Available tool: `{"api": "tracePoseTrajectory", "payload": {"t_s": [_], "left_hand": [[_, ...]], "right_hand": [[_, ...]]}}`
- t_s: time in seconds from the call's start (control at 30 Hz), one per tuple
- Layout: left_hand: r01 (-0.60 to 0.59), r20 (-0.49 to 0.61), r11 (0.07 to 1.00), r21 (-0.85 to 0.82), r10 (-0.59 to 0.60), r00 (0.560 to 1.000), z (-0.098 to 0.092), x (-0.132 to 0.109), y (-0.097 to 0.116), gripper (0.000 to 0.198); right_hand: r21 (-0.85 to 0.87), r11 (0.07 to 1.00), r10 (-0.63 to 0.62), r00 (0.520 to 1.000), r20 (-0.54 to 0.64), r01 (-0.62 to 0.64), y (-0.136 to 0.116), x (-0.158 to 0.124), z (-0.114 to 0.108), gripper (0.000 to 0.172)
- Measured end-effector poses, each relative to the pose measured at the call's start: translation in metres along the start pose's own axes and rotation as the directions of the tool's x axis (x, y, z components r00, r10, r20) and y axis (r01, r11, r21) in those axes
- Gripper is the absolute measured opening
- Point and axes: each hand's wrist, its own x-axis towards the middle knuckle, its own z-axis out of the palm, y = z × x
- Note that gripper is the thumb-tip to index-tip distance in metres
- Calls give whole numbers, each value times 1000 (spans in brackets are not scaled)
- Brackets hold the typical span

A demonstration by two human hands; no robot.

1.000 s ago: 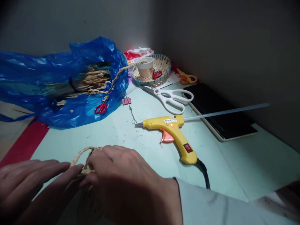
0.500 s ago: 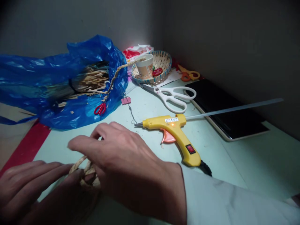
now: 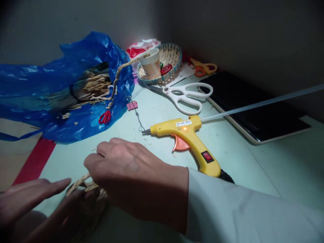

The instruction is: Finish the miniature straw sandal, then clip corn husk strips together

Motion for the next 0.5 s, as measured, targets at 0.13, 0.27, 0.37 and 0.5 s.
{"api": "tracePoseTrajectory", "payload": {"t_s": [0.13, 0.27, 0.37, 0.5], "left_hand": [[-280, 68, 960, 11, 279, 958, -5, 13, -12, 33], [-418, 177, 908, -33, 417, 891, -8, 16, -22, 37], [-231, 96, 969, -87, 239, 966, -4, 11, -15, 41], [-208, 19, 977, -42, 209, 978, 4, 5, -5, 35]], "right_hand": [[-16, 1000, -21, 1000, -9, 21, -1, -3, -2, 15], [-37, 998, -56, 998, -21, 55, 1, -5, -1, 14], [-70, 995, -69, 997, -25, 67, 2, -5, 0, 14], [-93, 993, -73, 997, -25, 71, 3, -4, 1, 17]]}}
